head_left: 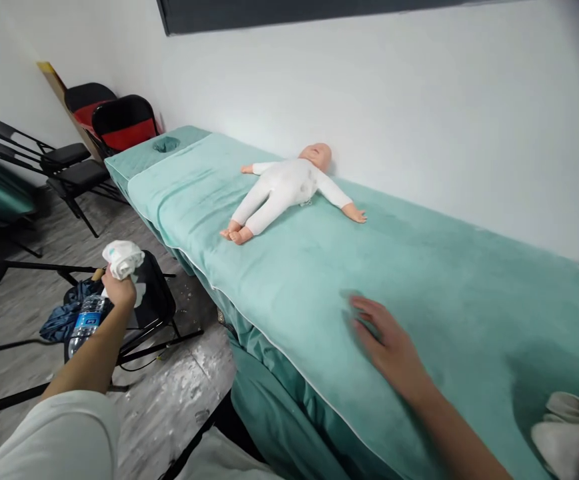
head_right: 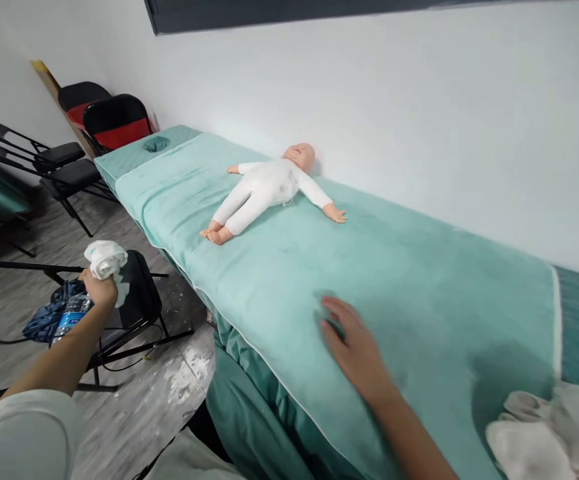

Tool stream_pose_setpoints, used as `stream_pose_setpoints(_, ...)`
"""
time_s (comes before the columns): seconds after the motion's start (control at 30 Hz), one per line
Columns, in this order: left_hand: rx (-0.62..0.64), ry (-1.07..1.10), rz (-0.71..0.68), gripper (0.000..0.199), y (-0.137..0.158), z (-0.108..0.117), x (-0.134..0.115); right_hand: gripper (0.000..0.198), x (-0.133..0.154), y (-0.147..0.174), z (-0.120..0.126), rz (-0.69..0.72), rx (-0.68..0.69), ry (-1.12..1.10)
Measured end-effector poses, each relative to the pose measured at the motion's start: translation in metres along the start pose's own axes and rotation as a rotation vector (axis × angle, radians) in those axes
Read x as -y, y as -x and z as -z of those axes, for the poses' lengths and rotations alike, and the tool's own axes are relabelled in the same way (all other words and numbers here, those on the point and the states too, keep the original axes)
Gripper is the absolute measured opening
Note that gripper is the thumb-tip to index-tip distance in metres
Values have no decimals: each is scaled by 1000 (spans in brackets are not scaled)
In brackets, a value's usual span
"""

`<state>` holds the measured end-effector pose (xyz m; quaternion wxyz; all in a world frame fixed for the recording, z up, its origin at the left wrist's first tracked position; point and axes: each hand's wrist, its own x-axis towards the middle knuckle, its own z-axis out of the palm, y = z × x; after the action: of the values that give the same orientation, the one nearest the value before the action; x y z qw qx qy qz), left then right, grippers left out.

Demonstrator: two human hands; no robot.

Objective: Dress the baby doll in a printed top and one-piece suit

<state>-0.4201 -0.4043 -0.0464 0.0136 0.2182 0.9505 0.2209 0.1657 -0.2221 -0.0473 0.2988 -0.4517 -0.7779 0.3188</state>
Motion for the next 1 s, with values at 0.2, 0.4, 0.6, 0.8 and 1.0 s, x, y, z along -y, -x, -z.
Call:
stream_pose_setpoints(0.2,-30,-78,270,68,17,-30,75,32,-12,31,28,-16,-59,131)
stream_pose_setpoints(0.4,81,-158,282,80,27,-59,100,30,-12,35,24,55,-66,210)
stream_pose_setpoints(0.6,114,-162,83,72,26,-52,124,29,-10,34,23,110,-51,244)
stream_pose_setpoints(0.8,78,-244,-32,73,12,-42,131,28,-10,34,22,113,-54,255)
stream_pose_setpoints(1.0,117,-208,-155,65,-7,-35,146,27,-11,37,22,160,-59,286)
